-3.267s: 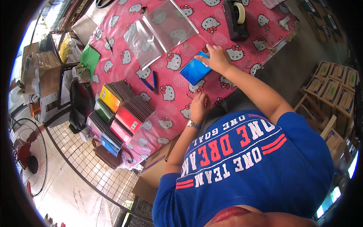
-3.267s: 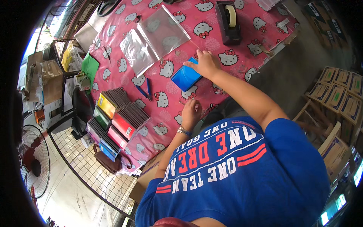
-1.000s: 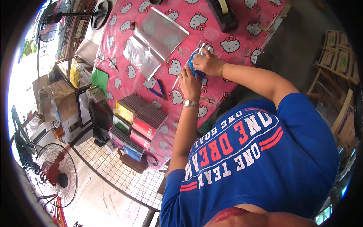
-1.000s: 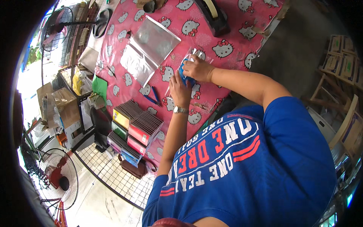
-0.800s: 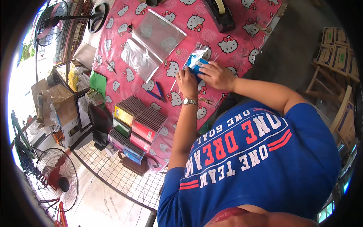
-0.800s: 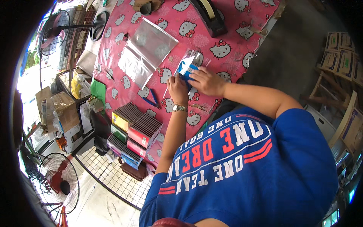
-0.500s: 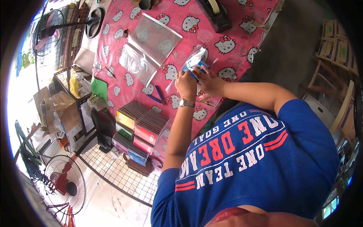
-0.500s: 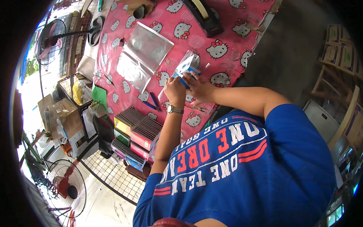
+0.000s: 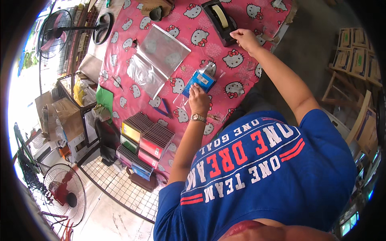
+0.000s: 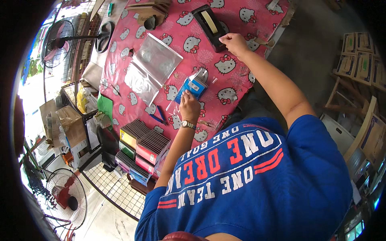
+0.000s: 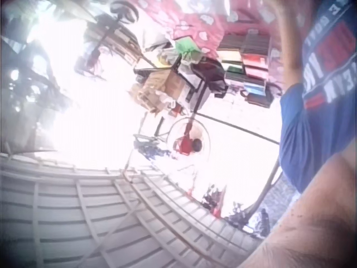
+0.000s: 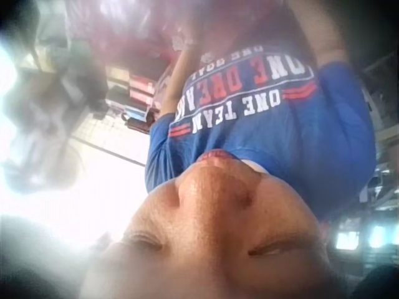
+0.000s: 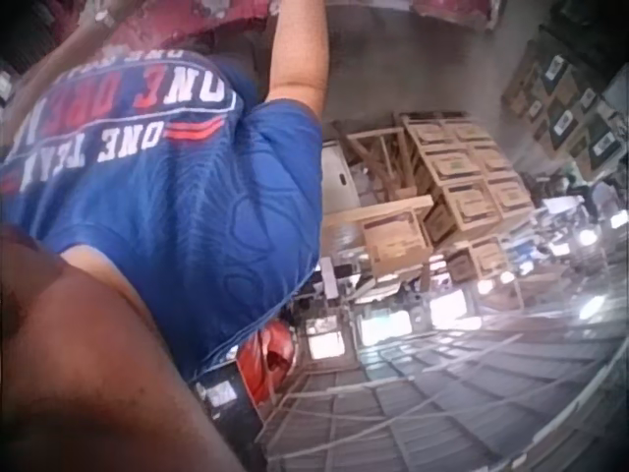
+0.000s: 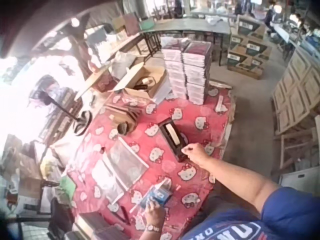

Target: The person organizes colored notebooks into stacks on a table, then wraps small stacks in clear plastic film and seals each package using tape from a desk dispenser.

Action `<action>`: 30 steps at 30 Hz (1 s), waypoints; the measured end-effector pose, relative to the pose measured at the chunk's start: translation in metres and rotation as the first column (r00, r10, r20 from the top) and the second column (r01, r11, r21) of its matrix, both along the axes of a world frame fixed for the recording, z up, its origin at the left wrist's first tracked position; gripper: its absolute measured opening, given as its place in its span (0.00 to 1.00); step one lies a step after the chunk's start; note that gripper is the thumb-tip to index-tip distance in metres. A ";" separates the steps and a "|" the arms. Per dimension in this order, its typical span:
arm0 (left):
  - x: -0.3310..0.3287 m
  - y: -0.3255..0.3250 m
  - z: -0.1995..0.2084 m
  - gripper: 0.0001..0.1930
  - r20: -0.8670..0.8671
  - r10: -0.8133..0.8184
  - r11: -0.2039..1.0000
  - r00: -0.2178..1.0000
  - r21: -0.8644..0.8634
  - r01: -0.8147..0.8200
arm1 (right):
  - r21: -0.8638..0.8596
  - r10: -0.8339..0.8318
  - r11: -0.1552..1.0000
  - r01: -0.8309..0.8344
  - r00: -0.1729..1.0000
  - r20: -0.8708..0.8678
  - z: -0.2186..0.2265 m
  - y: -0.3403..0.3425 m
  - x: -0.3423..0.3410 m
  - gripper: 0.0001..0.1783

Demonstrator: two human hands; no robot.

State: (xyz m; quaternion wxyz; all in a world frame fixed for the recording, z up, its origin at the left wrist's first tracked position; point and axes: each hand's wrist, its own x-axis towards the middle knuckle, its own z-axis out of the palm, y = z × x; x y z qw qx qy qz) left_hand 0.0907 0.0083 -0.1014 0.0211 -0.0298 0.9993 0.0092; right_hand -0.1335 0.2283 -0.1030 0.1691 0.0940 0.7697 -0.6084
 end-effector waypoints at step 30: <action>0.046 -0.018 -0.024 0.22 -0.258 0.129 0.937 0.957 0.347 -0.033 | 0.477 0.918 -0.291 -0.829 -0.102 0.383 0.031 -0.179 0.074 0.16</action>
